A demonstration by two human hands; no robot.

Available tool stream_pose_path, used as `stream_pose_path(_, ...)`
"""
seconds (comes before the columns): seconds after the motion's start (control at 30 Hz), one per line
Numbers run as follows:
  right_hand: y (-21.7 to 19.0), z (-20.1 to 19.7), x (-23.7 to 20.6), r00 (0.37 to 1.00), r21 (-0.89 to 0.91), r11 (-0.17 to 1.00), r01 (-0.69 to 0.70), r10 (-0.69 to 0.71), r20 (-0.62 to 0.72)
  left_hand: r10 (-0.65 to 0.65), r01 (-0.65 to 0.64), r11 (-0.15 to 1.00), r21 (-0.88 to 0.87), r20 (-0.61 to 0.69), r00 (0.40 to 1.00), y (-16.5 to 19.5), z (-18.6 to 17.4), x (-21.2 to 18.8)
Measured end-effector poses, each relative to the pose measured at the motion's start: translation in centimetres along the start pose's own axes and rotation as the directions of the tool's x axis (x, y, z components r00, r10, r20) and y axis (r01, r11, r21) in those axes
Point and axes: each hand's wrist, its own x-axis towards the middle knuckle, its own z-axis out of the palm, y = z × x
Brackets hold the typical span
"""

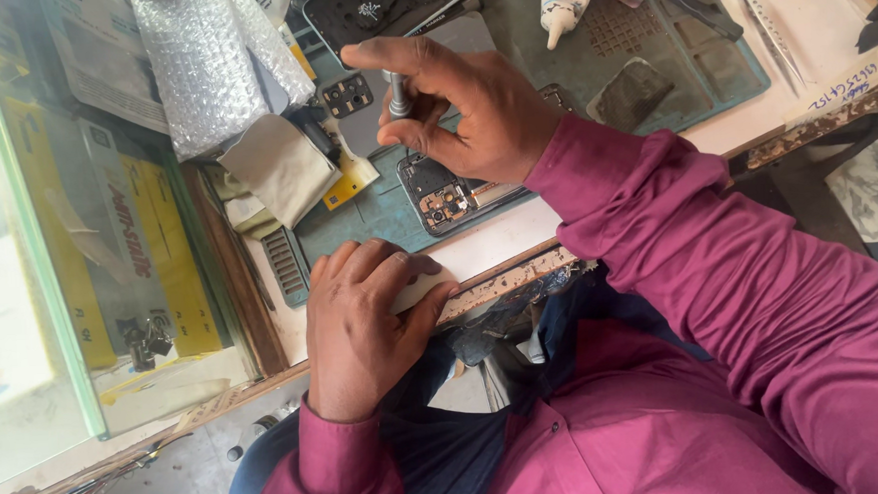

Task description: The person uses a small metal tool to manipulate components on a disassembled smartphone motherboard. They then use a syringe to apply a liquid to the board and a screwdriver to tighten screws on the device.

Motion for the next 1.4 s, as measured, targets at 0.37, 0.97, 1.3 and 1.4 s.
stream_pose_path(0.37, 0.4, 0.2, 0.1, 0.992, -0.092, 0.991, 0.096, -0.103, -0.071, -0.022, 0.022, 1.0, 0.004, 0.003, 1.0, 0.2, 0.2, -0.1)
stream_pose_path(0.97, -0.1, 0.0, 0.0, 0.997, 0.039, 0.998, 0.059, -0.06, 0.048, 0.0, 0.0, 1.0, 0.019, -0.006, 1.0, 0.2, 0.4, -0.3)
stream_pose_path(1.3, -0.6, -0.3, 0.3, 0.994, -0.038, 0.994, 0.1, -0.102, -0.04, -0.006, 0.006, 0.999, 0.044, -0.006, 1.0, 0.1, 0.7, -0.4)
stream_pose_path(1.4, -0.6, -0.3, 0.1, 0.997, -0.024, 0.998, 0.057, -0.059, -0.055, -0.007, 0.007, 0.999, 0.036, -0.015, 1.0, 0.2, 0.7, -0.5)
